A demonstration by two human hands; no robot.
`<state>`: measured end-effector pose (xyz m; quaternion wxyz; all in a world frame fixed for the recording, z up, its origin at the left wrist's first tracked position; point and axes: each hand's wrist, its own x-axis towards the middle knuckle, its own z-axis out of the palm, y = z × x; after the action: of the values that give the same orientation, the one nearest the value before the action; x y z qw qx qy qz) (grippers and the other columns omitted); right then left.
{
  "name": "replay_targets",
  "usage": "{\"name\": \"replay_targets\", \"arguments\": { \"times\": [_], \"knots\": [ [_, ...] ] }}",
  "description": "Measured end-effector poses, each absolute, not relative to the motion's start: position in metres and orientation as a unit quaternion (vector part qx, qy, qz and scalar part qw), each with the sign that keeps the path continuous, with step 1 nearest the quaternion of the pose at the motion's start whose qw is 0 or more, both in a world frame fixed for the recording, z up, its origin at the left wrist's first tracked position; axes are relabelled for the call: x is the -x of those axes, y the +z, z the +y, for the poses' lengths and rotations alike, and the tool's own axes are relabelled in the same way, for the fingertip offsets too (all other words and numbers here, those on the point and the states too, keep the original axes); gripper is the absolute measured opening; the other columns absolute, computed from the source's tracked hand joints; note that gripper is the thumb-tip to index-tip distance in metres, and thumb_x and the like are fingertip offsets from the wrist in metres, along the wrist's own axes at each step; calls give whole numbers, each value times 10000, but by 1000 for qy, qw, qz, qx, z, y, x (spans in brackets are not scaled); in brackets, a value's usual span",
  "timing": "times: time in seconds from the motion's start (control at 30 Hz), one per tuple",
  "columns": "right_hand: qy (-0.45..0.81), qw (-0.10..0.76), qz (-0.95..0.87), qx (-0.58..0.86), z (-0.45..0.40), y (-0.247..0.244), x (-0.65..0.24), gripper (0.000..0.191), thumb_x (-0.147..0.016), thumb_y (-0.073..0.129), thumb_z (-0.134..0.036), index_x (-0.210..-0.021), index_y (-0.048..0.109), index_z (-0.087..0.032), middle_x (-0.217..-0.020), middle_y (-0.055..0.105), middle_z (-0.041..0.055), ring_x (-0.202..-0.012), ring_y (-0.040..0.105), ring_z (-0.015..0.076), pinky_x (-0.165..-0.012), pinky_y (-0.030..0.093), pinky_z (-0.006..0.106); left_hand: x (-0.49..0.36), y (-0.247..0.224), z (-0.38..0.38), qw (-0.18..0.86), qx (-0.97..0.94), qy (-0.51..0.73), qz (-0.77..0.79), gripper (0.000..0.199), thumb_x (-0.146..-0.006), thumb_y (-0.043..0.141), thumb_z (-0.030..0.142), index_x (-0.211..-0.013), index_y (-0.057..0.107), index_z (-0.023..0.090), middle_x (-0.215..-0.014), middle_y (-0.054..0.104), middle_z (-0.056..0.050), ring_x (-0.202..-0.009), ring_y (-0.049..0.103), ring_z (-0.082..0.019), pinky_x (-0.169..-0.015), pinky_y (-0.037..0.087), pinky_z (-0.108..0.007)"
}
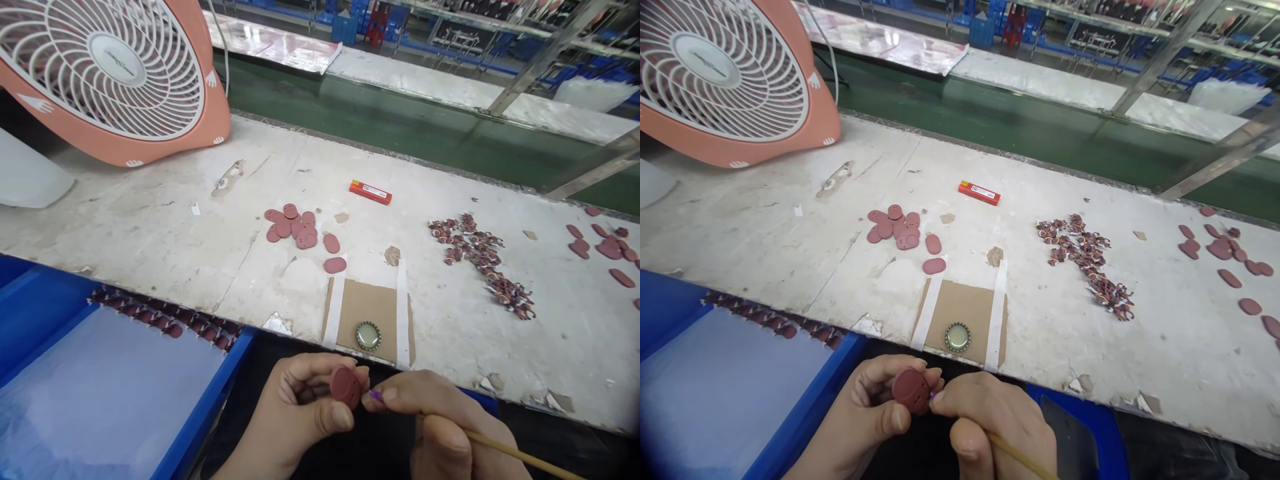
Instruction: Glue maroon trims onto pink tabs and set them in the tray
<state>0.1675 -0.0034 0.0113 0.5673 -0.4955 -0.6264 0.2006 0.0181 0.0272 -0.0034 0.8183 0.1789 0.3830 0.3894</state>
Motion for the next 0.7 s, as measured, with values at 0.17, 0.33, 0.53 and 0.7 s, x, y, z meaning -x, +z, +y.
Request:
{"name": "replay_targets", "arguments": {
  "times": [0.17, 0.33, 0.53, 0.7],
  "knots": [
    [184, 540, -648, 505, -3, 13, -171, 290, -1094, 437, -331, -965, 651, -186, -777, 722, 12, -662, 707, 113, -604, 555, 198, -18, -4, 28, 819, -188, 392, 375, 286, -547, 973, 314, -803, 852, 272, -765, 837, -16, -734, 772, -168, -756, 577, -210],
    [164, 492, -661, 543, -3, 17, -171, 336, -1102, 404, -373, -917, 631, -209, -739, 713, -13, -638, 702, 97, -605, 529, 179, -17, -7, 28, 823, -192, 389, 366, 274, -575, 963, 301, -824, 853, 274, -783, 840, -20, -753, 777, -175, -770, 579, -222],
    [153, 483, -666, 548, -1, 21, -165, 343, -1102, 399, -365, -890, 620, -210, -700, 694, -19, -595, 682, 88, -577, 515, 174, -17, -6, 26, 821, -168, 389, 383, 302, -533, 981, 310, -799, 847, 258, -799, 844, -26, -765, 774, -177, -759, 575, -222],
    [168, 565, -637, 496, -7, 14, -175, 365, -1094, 399, -393, -950, 671, -198, -709, 704, 29, -604, 690, 146, -527, 558, 225, -17, -2, 26, 818, -143, 385, 403, 334, -515, 987, 338, -804, 841, 252, -826, 848, -32, -806, 776, -178, -745, 571, -212]
  ]
}}
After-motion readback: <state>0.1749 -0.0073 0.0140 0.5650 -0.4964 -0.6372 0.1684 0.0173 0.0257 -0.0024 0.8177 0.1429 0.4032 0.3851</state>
